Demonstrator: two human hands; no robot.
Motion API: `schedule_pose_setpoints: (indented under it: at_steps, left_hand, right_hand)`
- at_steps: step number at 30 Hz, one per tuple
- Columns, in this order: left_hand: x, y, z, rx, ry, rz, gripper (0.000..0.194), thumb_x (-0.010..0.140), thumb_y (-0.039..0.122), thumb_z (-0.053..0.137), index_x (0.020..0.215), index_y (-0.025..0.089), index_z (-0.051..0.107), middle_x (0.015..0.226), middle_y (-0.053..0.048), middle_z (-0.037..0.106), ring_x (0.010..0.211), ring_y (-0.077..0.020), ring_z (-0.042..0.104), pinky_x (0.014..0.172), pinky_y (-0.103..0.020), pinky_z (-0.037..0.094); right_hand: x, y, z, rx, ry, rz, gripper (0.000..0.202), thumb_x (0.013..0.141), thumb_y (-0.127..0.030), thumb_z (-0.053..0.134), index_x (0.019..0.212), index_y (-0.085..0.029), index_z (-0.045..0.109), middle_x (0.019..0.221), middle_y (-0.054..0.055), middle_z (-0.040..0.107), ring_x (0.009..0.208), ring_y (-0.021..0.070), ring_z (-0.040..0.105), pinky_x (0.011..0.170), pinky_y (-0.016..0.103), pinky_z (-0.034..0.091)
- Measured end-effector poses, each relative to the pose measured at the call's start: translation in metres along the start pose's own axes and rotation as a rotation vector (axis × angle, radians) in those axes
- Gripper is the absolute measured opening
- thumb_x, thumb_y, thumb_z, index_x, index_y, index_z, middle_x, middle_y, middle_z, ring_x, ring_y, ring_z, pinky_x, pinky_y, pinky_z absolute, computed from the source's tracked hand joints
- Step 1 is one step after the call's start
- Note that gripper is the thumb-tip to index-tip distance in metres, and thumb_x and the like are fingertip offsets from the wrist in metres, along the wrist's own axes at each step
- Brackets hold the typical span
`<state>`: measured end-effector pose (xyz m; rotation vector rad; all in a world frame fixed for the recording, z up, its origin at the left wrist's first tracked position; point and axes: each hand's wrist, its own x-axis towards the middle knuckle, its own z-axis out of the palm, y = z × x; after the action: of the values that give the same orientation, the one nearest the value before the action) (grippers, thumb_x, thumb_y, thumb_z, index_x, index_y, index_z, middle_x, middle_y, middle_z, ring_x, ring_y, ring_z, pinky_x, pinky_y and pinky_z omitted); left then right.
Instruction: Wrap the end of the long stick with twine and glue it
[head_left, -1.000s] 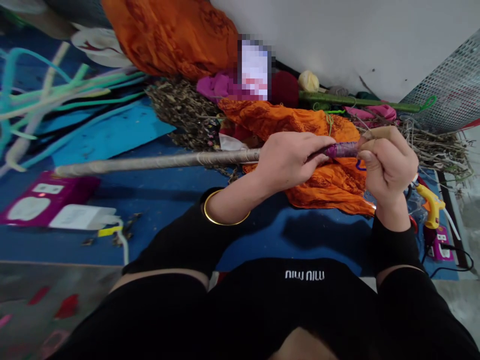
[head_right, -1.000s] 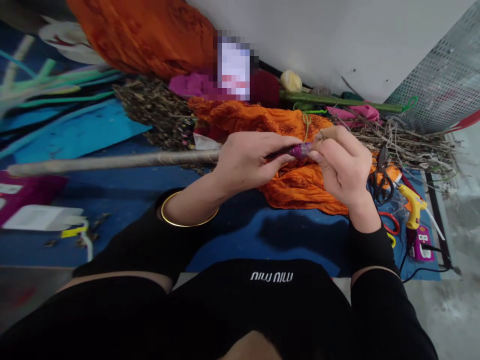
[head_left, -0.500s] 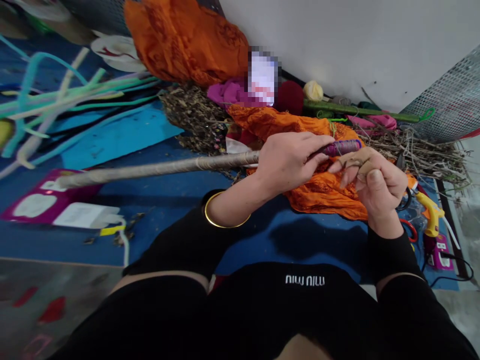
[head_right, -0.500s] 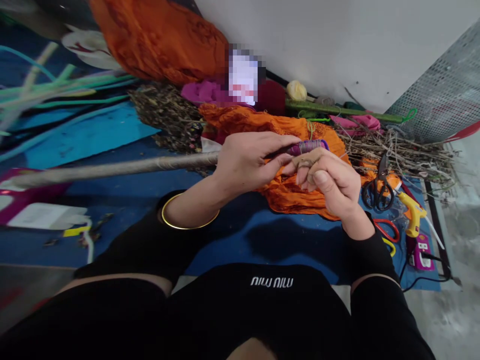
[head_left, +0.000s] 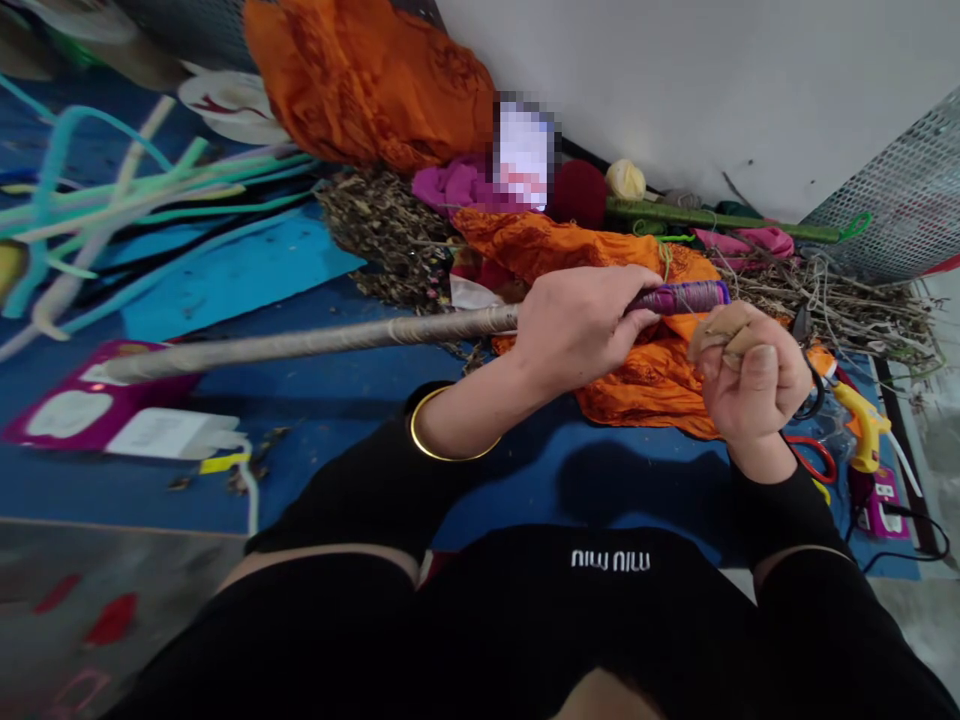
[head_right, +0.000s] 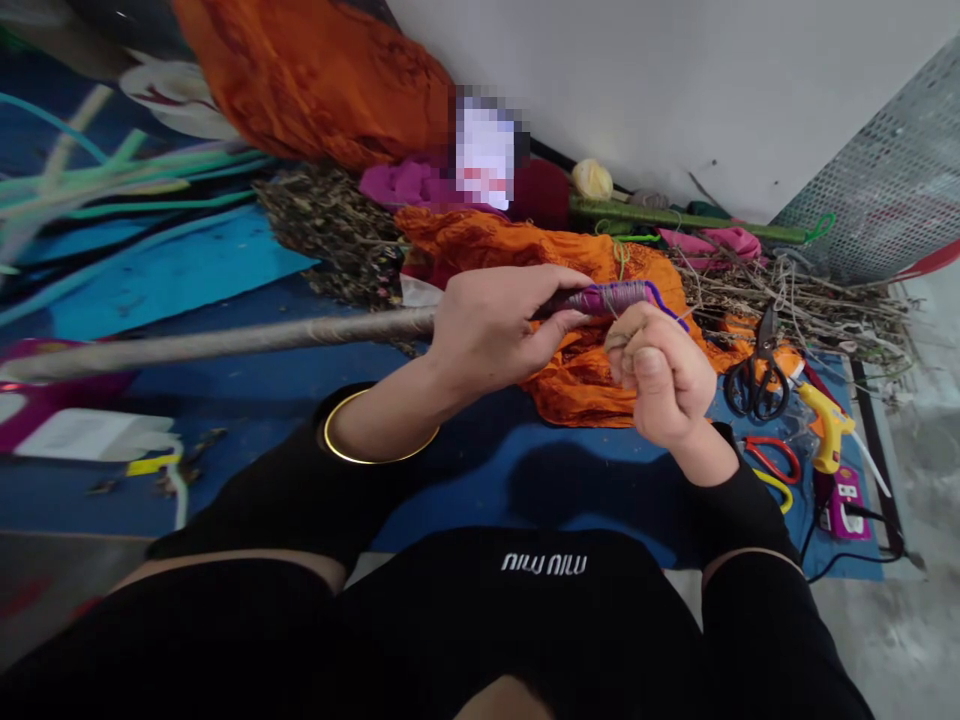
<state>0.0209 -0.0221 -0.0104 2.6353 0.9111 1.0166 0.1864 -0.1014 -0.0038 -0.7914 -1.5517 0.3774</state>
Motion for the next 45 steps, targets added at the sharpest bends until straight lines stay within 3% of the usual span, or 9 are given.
schedule_pose_setpoints:
  at_steps: [3,8,14,25,31,40,45]
  left_hand:
    - [-0.001,0.0,0.002,0.0,0.006,0.005,0.03,0.097,0.034,0.053,0.116,0.021,0.071,0.103,-0.007,0.079,0.092,-0.0243,0.074,0.079,-0.034,0.054]
    - [-0.002,-0.001,0.003,0.027,0.014,0.009,0.03,0.098,0.036,0.052,0.118,0.022,0.07,0.106,-0.006,0.08,0.094,-0.0241,0.074,0.079,-0.033,0.054]
    - [-0.001,-0.002,0.001,0.003,0.012,-0.007,0.034,0.102,0.041,0.048,0.119,0.021,0.069,0.106,-0.008,0.078,0.094,-0.0247,0.074,0.081,-0.034,0.054]
    - [-0.001,-0.003,-0.001,0.047,0.053,-0.006,0.038,0.104,0.046,0.046,0.12,0.022,0.069,0.107,-0.008,0.079,0.093,-0.0235,0.073,0.078,-0.032,0.054]
    - [-0.002,-0.004,-0.002,0.007,0.057,-0.019,0.042,0.105,0.05,0.042,0.122,0.023,0.069,0.107,-0.009,0.079,0.095,-0.0238,0.073,0.079,-0.034,0.054]
    - [0.001,0.0,-0.008,-0.148,0.01,-0.113,0.026,0.096,0.032,0.057,0.115,0.022,0.072,0.105,-0.005,0.079,0.093,-0.0221,0.072,0.08,-0.032,0.055]
    - [0.005,-0.001,-0.014,-0.318,-0.032,-0.143,0.022,0.092,0.03,0.061,0.108,0.019,0.072,0.098,-0.004,0.079,0.084,-0.0186,0.07,0.075,-0.03,0.053]
  right_hand:
    - [0.001,0.003,0.005,0.096,0.199,-0.089,0.035,0.103,-0.034,0.047,0.07,-0.024,0.046,0.06,-0.002,0.041,0.051,0.0146,0.045,0.046,0.031,0.039]
    - [-0.001,0.005,0.007,-0.047,0.206,-0.01,0.039,0.105,-0.044,0.041,0.07,-0.026,0.045,0.057,-0.001,0.037,0.053,0.0175,0.047,0.05,0.035,0.046]
    - [-0.002,0.0,0.009,0.066,0.145,0.001,0.044,0.103,-0.041,0.052,0.064,-0.023,0.042,0.055,-0.002,0.039,0.052,0.0139,0.048,0.046,0.029,0.042]
    - [-0.007,0.009,0.016,0.029,0.082,0.012,0.044,0.105,-0.041,0.048,0.065,-0.024,0.043,0.056,-0.002,0.04,0.052,0.0145,0.045,0.046,0.029,0.039]
    - [-0.015,0.022,0.018,-0.047,0.036,0.035,0.044,0.105,-0.045,0.044,0.067,-0.024,0.045,0.059,-0.001,0.043,0.056,0.0158,0.048,0.052,0.033,0.046]
    - [-0.014,0.039,0.015,-0.072,-0.052,-0.209,0.029,0.105,-0.025,0.043,0.077,-0.022,0.049,0.067,-0.001,0.049,0.061,0.0143,0.051,0.056,0.029,0.043]
    - [-0.01,0.039,0.011,-0.149,-0.127,-0.287,0.028,0.106,-0.026,0.042,0.079,-0.022,0.049,0.072,0.001,0.051,0.065,0.0143,0.054,0.058,0.028,0.045]
